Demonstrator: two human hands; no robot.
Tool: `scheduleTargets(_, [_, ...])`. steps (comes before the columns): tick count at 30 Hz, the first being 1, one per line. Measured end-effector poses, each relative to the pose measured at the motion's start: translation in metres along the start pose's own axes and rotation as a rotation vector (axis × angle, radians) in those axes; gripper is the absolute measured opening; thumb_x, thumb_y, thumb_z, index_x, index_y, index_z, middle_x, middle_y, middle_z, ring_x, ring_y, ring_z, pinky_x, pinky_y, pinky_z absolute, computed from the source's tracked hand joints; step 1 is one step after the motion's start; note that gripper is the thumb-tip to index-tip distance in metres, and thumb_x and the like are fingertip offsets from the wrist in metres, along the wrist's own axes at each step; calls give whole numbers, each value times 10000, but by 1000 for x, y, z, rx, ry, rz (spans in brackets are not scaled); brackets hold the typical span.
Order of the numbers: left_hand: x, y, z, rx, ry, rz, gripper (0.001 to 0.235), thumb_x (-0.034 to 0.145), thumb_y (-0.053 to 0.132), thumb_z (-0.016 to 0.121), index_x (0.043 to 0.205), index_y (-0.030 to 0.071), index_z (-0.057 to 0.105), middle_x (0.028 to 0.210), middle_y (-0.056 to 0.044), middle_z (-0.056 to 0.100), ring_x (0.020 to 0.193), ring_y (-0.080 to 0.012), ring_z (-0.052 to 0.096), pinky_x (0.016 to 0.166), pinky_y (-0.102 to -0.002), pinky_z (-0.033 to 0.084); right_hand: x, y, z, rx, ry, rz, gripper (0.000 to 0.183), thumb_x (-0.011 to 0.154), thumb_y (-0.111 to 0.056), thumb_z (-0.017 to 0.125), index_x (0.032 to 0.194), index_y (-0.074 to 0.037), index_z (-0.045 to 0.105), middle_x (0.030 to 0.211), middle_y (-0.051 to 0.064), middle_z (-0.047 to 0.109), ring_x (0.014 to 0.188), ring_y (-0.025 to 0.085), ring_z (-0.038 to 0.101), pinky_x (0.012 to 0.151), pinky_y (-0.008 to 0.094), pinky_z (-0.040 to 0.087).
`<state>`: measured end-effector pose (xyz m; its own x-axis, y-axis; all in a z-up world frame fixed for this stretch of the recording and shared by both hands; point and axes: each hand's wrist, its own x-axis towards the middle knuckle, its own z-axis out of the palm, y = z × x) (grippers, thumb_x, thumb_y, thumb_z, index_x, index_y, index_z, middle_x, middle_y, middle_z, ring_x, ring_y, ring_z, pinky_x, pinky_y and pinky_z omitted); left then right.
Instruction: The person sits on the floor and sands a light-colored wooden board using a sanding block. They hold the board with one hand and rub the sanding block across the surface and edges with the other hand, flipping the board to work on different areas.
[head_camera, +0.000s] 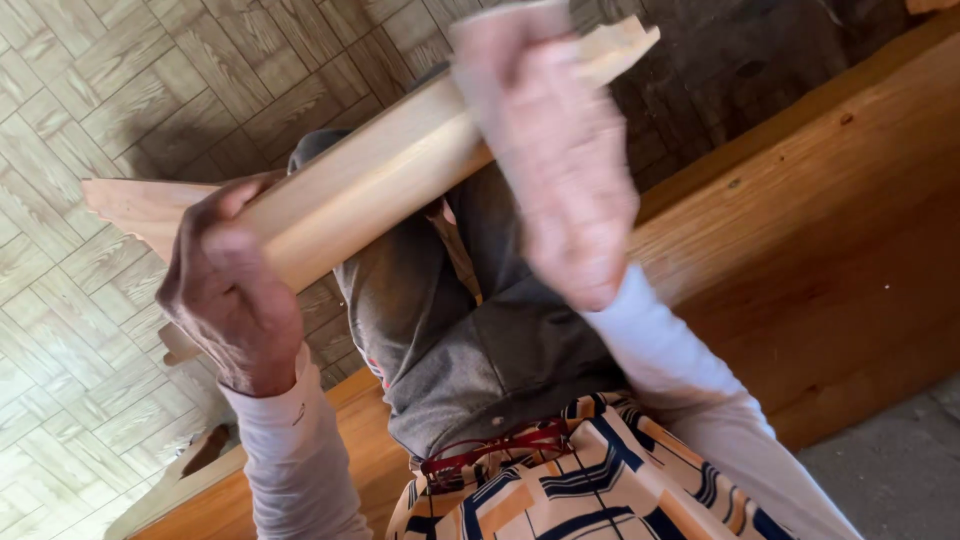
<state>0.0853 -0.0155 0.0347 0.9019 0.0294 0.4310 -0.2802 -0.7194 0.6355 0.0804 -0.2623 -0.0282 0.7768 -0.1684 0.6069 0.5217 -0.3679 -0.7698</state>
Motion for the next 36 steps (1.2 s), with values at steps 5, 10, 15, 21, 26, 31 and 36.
scheduleTargets(5, [17, -6, 8, 369, -156, 325, 372, 1086, 431, 856, 1098, 71, 760, 993, -102, 770, 829, -303, 715, 672, -423, 513, -8, 10, 33, -383, -249, -221, 477, 1151, -178, 249, 1447, 5, 575, 1537, 199, 475, 1500, 413, 402, 1316, 602, 259])
scheduleTargets(10, [25, -35, 13, 346, -142, 387, 443, 1008, 368, 1030, 1100, 21, 771, 1049, -125, 811, 879, -295, 768, 697, -402, 551, -16, 50, 22, -228, -165, -21, 483, 1186, -294, 275, 1569, -37, 418, 1652, 148, 374, 1609, 347, 348, 1412, 561, 277])
scheduleTargets(15, [40, -43, 13, 565, -174, 444, 568, 1118, 676, 800, 1057, 113, 766, 1005, -21, 811, 746, -216, 705, 570, -360, 416, 0, 43, 19, -176, -149, 176, 379, 1238, -84, 433, 1613, -96, 384, 1700, 100, 364, 1657, 292, 364, 1451, 443, 315])
scheduleTargets(21, [54, -41, 35, 686, -192, 498, 529, 1139, 676, 923, 1055, 195, 719, 938, -1, 750, 766, -264, 686, 600, -397, 448, -9, 55, 34, -370, -239, -141, 409, 1163, -2, 299, 1527, -41, 479, 1608, 138, 412, 1565, 320, 352, 1382, 538, 224])
scheduleTargets(26, [85, -80, 49, 781, -254, 375, 563, 1315, 650, 741, 955, 228, 647, 649, 53, 567, 529, -141, 503, 622, -387, 441, 59, 84, 13, -1927, -502, -426, 330, 796, 12, 502, 1016, -233, 537, 823, -45, 532, 732, 106, 526, 599, 260, 430])
scheduleTargets(31, [128, -128, 72, 646, -316, 377, 696, 1341, 589, 672, 813, 140, 603, 668, -93, 601, 581, -337, 615, 503, -472, 430, 22, 102, -55, -401, -103, 57, 357, 1170, -151, 430, 1442, 45, 553, 1453, 217, 573, 1366, 393, 545, 1203, 467, 375])
scheduleTargets(36, [136, -148, 92, 431, -466, 229, 542, 1245, 486, 619, 978, 19, 689, 921, -270, 720, 787, -590, 625, 502, -664, 443, 11, 105, -13, -424, -270, 175, 462, 1197, -253, 338, 1571, -5, 448, 1635, 169, 414, 1571, 324, 326, 1332, 461, 208])
